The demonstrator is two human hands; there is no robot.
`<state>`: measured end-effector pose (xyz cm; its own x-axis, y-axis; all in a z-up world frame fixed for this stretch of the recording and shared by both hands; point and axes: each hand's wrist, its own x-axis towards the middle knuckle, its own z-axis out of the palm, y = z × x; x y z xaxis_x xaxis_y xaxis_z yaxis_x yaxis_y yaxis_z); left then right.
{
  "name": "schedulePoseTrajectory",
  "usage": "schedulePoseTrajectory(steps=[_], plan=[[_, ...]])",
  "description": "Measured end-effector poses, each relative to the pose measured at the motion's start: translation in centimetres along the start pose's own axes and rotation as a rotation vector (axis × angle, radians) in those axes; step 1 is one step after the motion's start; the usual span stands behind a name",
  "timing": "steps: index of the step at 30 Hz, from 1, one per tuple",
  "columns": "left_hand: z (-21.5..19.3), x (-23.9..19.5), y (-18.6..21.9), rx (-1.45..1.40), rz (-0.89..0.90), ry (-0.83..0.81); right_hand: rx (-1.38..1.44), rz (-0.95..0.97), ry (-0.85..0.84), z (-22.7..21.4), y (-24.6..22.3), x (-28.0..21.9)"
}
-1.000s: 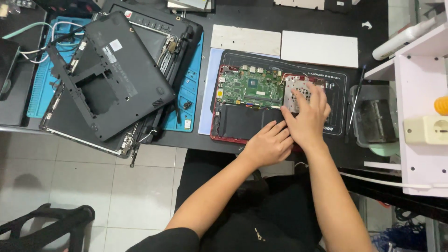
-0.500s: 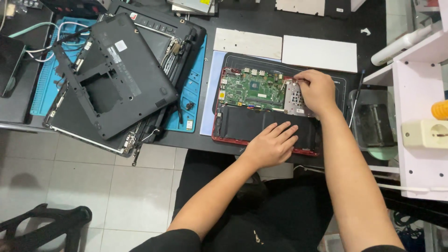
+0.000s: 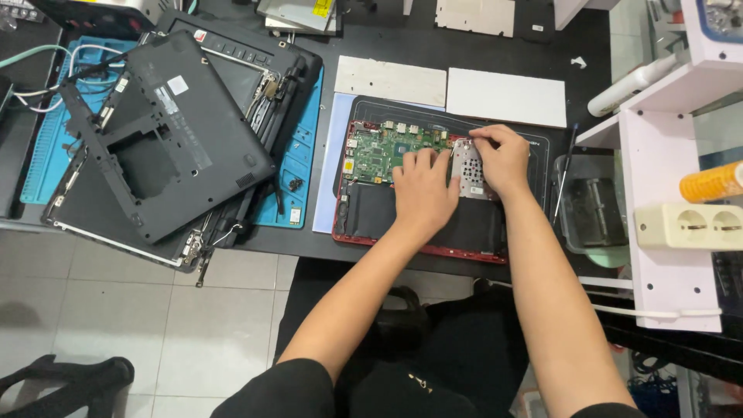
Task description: The person works on a disassembled laptop at a repair bench, seating and adjusting the motherboard inside the red chassis, reconnecting internal cables and connectors by hand, and pressing components into place. Near the end they pick up a screwdriver and work on the board with it.
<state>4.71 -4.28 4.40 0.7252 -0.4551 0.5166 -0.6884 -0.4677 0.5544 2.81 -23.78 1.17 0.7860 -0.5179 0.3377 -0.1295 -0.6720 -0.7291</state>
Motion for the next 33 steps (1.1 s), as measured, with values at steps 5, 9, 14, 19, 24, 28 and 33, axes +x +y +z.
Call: schedulePoseTrajectory(steps=[5, 9, 14, 19, 24, 28, 33], plan=[[4.0, -0.3, -1.9, 0.064, 0.032, -0.038, -0.007, -0.079, 0.004, 0.3, 0.5, -0.1], [2.7, -0.5, -1.2, 0.098, 0.121, -0.083, -0.103, -0.093, 0.073, 0.8, 0.5, -0.2], [2.2, -0.4, -0.8, 0.026, 0.167, 0.003, -0.199, -0.189, 0.129, 1.2, 0.8, -0.5], [2.6, -0.7, -1.1, 0.006, 0.183, -0.105, -0.407, -0.207, 0.141, 0.8, -1.2, -1.3], [3.3, -1.3, -1.4, 0.043, 0.260, -0.114, -0.443, -0.251, 0.106, 0.2, -1.8, -1.7], [3.3, -1.2, -1.4, 0.049, 0.294, -0.120, -0.391, -0.292, 0.109, 0.2, -0.5, -1.2], [2.6, -1.0, -1.2, 0.041, 0.302, -0.126, -0.389, -0.309, 0.134, 0.3, 0.3, -1.2]])
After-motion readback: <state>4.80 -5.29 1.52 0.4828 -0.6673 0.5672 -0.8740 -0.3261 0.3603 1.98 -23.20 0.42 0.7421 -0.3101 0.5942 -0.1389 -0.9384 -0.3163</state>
